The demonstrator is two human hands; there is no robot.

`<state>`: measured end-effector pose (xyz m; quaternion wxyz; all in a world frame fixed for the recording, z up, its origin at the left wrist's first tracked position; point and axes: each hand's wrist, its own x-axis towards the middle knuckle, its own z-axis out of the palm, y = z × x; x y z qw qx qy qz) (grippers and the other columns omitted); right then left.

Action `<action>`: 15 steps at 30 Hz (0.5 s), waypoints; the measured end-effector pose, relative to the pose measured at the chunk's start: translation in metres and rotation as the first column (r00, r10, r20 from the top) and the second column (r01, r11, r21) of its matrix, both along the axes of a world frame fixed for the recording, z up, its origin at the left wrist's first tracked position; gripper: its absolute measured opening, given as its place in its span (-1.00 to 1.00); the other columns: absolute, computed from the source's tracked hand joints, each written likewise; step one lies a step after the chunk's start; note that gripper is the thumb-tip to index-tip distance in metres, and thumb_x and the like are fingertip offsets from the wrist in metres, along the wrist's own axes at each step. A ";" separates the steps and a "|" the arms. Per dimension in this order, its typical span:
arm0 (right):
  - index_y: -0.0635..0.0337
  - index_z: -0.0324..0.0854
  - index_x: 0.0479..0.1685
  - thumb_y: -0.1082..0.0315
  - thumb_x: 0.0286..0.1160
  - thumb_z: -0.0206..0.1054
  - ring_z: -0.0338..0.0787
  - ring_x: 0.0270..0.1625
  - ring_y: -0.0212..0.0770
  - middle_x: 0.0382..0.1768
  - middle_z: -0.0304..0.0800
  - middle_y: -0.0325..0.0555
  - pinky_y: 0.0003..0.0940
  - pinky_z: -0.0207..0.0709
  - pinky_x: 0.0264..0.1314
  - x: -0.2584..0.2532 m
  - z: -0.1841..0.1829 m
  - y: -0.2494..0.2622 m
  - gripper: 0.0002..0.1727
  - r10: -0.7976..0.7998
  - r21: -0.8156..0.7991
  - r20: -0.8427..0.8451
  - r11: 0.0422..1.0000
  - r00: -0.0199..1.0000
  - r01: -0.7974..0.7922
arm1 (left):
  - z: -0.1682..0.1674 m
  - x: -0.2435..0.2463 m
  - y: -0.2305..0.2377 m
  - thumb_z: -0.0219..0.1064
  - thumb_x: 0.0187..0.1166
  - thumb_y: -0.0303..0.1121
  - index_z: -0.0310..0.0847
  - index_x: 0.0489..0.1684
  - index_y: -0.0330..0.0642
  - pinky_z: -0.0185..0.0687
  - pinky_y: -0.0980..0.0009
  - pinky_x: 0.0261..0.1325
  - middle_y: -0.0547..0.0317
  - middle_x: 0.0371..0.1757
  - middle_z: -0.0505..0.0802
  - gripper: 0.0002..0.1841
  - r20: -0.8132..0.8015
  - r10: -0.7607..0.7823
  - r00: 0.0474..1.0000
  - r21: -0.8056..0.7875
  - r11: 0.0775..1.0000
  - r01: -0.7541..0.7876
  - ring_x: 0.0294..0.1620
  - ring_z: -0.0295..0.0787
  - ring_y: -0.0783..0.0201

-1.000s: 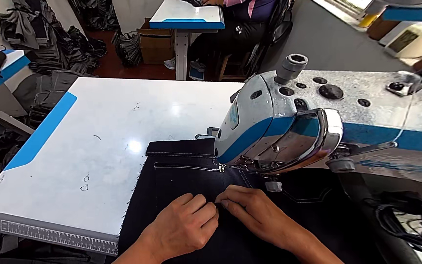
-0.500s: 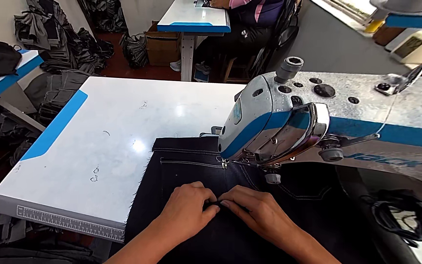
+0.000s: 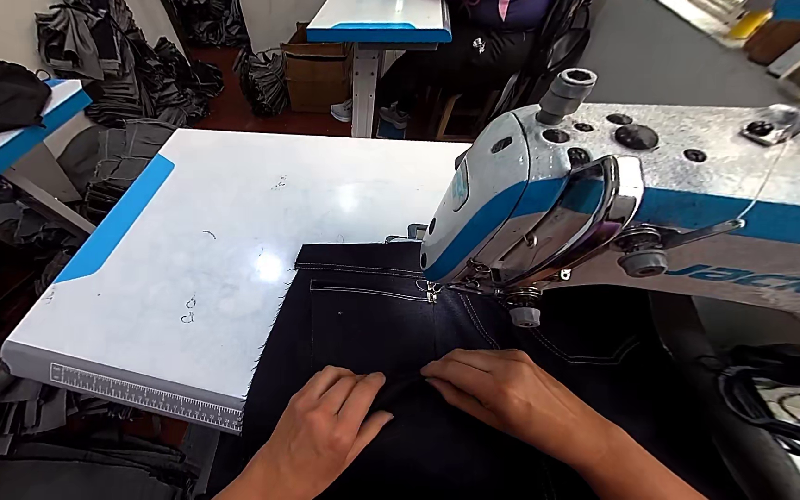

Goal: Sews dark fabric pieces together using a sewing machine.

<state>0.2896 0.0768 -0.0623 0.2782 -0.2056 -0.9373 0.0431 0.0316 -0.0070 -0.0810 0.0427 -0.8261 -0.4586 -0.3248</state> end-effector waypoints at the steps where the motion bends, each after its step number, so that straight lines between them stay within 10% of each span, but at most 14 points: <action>1: 0.09 0.82 -0.16 0.31 0.67 0.20 0.86 -0.28 -0.34 -0.34 0.88 -0.22 -0.52 0.68 -0.23 0.000 0.000 0.001 -0.76 0.008 0.001 0.005 1.000 1.000 -0.008 | -0.001 -0.002 0.001 0.38 0.62 -0.13 0.79 0.10 -0.17 0.71 0.47 0.10 0.17 -0.16 0.93 -0.67 -0.015 -0.032 0.999 0.030 0.999 0.033 -0.05 0.85 0.22; 7: 0.17 0.78 -0.14 0.39 0.67 0.19 0.89 -0.26 -0.26 -0.32 0.89 -0.12 -0.48 0.71 -0.27 0.001 0.004 0.000 -0.79 0.056 0.104 0.060 0.993 0.997 -0.062 | 0.000 -0.009 0.010 0.31 0.70 -0.32 0.85 0.02 -0.19 0.75 0.48 -0.02 0.17 -0.25 0.94 -0.79 -0.041 -0.116 0.992 0.074 0.990 0.118 -0.16 0.89 0.26; 15: 0.29 0.72 -0.18 0.60 0.64 0.07 0.80 -0.37 -0.17 -0.32 0.85 -0.05 -0.39 0.61 -0.42 -0.002 0.003 -0.009 -0.74 0.134 0.291 0.164 0.940 0.977 -0.178 | 0.027 -0.006 0.009 0.09 0.61 -0.64 0.76 -0.04 -0.40 0.79 0.38 -0.16 -0.04 -0.17 0.92 -0.74 -0.527 -0.219 0.821 0.069 0.952 0.298 -0.17 0.92 0.12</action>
